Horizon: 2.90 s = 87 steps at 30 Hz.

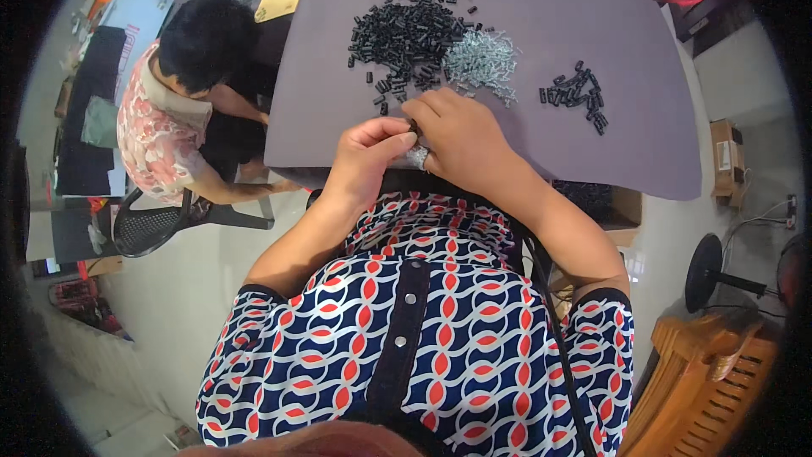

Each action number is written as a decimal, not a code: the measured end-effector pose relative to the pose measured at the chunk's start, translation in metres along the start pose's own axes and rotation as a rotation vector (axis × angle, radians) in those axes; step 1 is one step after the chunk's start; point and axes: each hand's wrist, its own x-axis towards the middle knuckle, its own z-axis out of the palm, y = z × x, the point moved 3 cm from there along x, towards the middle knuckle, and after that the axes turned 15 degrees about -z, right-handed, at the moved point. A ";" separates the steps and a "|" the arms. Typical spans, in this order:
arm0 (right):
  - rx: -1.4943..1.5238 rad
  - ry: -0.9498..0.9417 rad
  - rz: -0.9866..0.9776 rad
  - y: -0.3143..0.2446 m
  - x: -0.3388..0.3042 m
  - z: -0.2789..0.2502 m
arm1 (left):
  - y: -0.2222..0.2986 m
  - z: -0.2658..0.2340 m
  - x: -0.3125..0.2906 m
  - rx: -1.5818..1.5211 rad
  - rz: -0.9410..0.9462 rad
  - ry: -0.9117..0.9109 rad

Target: Assembling small black plastic components into metal connectors manually.

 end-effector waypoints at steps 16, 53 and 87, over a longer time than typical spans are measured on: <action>0.234 0.100 0.019 0.009 -0.010 0.007 | -0.005 -0.003 0.005 -0.038 -0.308 -0.158; -0.296 -0.111 0.206 0.110 -0.071 0.056 | -0.022 -0.079 0.119 1.213 0.754 0.360; -0.290 0.048 0.311 0.098 -0.051 0.034 | 0.008 -0.052 0.090 0.994 0.538 0.284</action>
